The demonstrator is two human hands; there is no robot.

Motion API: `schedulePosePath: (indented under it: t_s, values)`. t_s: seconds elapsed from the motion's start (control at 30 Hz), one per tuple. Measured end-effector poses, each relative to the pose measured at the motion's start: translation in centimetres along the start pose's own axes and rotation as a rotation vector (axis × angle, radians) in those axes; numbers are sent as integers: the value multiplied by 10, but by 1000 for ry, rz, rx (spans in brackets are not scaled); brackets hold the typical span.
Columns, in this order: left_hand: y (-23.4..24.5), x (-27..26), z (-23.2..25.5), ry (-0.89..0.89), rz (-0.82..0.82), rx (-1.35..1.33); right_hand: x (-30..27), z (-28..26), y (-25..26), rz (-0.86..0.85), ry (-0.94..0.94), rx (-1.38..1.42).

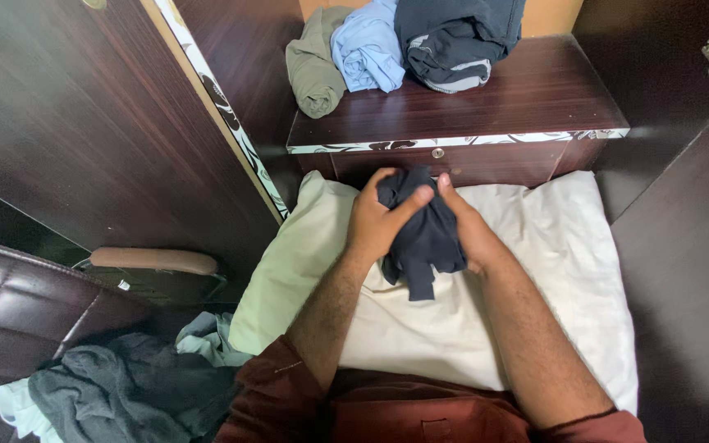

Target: The person gathers various items of clothing from a chair and a surface, folds or bunches them one at a time, and places them into a cupboard shelf.

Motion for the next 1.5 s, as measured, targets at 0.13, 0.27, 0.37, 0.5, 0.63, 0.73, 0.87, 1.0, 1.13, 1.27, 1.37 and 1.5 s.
schedulePosePath:
  t_s: [0.13,0.27,0.37,0.5,0.63,0.73,0.87,1.0,1.13,1.27,1.37,1.5]
  values:
    - [2,2,-22,119,92,51,-22,-8,-11,-161,455,-388]
    - [-1,5,-37,214,94,-64,-34,-4,-18,-97,515,-651]
    - [2,4,-36,270,38,-198,-29,-3,-15,-15,590,-647]
    - [13,-3,-16,72,-345,-141,-23,-5,-3,-6,637,-588]
    - [20,-9,4,-55,-473,-121,-25,-6,3,-55,517,-487]
    - [17,-8,-1,62,-340,-123,-26,-3,-3,-66,516,-451]
    - [13,-1,-21,183,-79,-187,-37,-3,-19,-99,672,-514]
    - [14,-2,-26,248,28,-235,-51,0,-34,115,778,-820]
    - [16,-7,-14,290,30,-66,-48,0,-39,201,668,-733]
    - [18,-7,-12,258,55,-169,-40,1,-38,246,587,-696]
    - [25,-7,-14,175,96,-260,-40,-8,-51,434,893,-984]
    - [42,8,-12,-69,193,-361,-27,-33,-77,454,792,-1032]
Point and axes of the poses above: each hand's wrist, its own x-axis towards the middle knuckle, its own y-axis out of the back of the hand, z = x × y, the point moved 2 cm from there along x, towards the middle knuckle, and after that the axes turned 12 degrees about -y, right-handed, at the moved point
